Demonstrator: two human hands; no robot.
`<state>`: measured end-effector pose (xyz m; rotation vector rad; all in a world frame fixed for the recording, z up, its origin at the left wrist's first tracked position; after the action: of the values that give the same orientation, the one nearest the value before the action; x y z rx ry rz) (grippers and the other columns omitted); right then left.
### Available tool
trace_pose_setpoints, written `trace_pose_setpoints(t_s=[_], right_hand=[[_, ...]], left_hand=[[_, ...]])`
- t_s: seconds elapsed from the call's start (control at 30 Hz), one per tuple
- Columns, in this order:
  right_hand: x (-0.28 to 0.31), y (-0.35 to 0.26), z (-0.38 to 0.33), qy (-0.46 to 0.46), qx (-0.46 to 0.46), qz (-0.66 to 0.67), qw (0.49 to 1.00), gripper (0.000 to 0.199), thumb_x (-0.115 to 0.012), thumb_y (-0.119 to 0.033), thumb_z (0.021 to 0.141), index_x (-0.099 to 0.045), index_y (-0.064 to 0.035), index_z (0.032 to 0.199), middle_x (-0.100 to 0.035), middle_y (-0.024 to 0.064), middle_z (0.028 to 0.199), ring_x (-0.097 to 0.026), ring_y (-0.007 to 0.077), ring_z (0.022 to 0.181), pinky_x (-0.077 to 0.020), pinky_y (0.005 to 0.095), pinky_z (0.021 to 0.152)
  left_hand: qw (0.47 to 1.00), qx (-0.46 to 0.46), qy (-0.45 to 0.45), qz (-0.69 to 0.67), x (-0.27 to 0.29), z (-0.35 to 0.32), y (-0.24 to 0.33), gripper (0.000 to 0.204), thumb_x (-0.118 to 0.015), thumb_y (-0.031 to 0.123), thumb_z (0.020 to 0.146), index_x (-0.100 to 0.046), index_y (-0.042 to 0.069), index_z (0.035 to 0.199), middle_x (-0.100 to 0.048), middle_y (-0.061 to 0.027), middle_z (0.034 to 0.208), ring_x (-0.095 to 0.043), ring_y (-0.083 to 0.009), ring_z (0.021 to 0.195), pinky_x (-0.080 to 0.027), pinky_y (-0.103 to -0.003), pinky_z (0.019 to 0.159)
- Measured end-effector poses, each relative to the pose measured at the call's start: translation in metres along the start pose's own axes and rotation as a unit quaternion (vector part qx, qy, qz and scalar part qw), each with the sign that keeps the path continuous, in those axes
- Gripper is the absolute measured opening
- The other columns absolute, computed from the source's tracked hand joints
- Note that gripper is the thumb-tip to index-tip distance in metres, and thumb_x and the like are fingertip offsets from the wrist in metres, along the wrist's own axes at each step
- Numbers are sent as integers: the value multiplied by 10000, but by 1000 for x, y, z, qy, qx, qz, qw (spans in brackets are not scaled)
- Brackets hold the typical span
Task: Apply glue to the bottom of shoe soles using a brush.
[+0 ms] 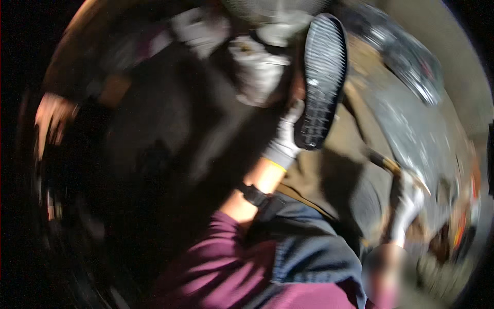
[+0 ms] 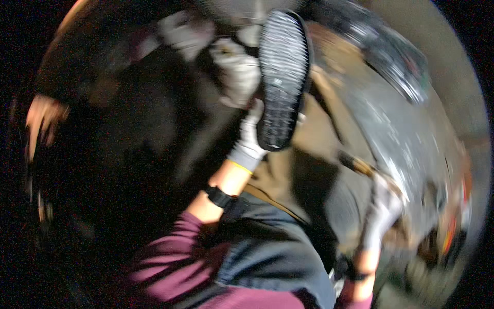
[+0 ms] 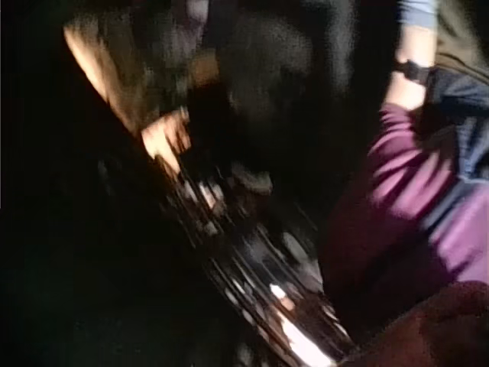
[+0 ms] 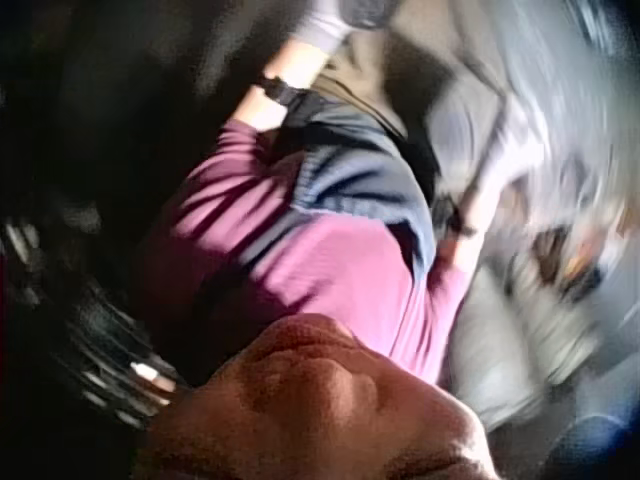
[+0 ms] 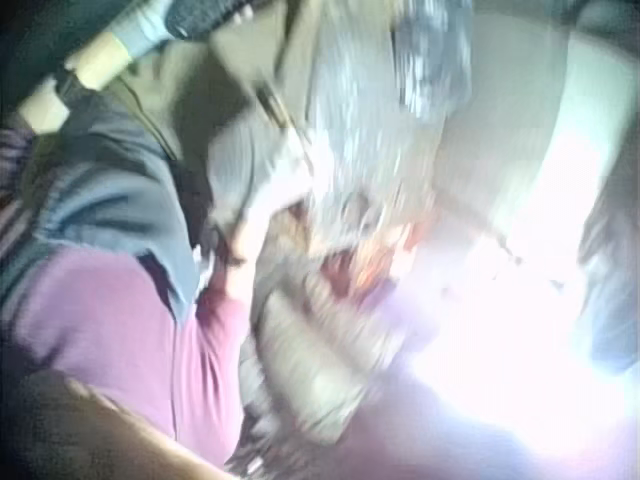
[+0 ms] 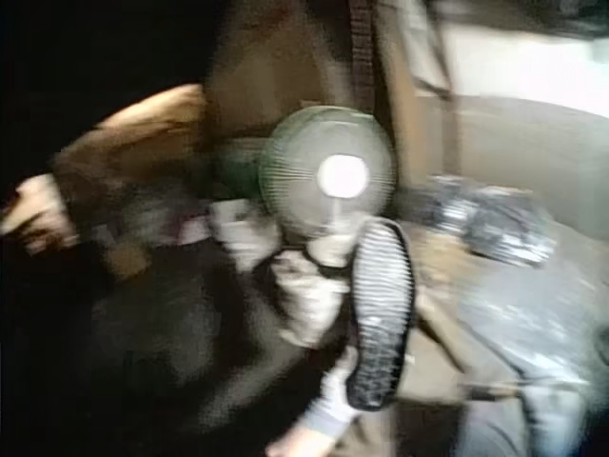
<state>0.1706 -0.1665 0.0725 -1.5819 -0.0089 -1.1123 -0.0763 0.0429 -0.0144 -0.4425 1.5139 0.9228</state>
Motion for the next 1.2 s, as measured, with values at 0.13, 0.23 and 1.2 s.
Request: trace_pose_setpoints(t_s=[0.13,0.23,1.2], right_hand=[[95,77,29,116,-22,100,988,372,-452,-244,1037,-632,46,1186,-658,200,1154,-612,292,1089,-464,377,955],[97,122,56,71,31,178,981,371,-456,-246,1037,-630,41,1194,-656,200,1164,-611,293,1097,-460,380,966],[235,128,72,243,178,-384,873,477,-597,97,728,-635,-53,1179,-646,143,1149,-620,315,1068,-483,408,933]], left_hand=[[989,-138,-59,16,12,-44,93,672,-605,520,920,-516,-14,1319,-630,-244,1225,-645,-409,1070,-522,-500,973],[890,-446,74,-63,34,-174,225,980,-658,694,767,-409,7,1420,-507,-227,1401,-518,-358,1267,-393,-506,1110],[743,-19,113,660,2,450,-132,1019,-721,518,794,-277,-80,1488,-303,-276,1546,-289,-352,1452,-241,-412,1182]])
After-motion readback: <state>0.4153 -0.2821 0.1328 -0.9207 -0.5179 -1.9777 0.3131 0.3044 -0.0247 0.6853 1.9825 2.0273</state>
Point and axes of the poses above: each hand's wrist, its own z-axis towards the middle knuckle, its own x-axis out of the back of the hand, y = z × x, the point moved 7 cm from there along z, towards the middle knuckle
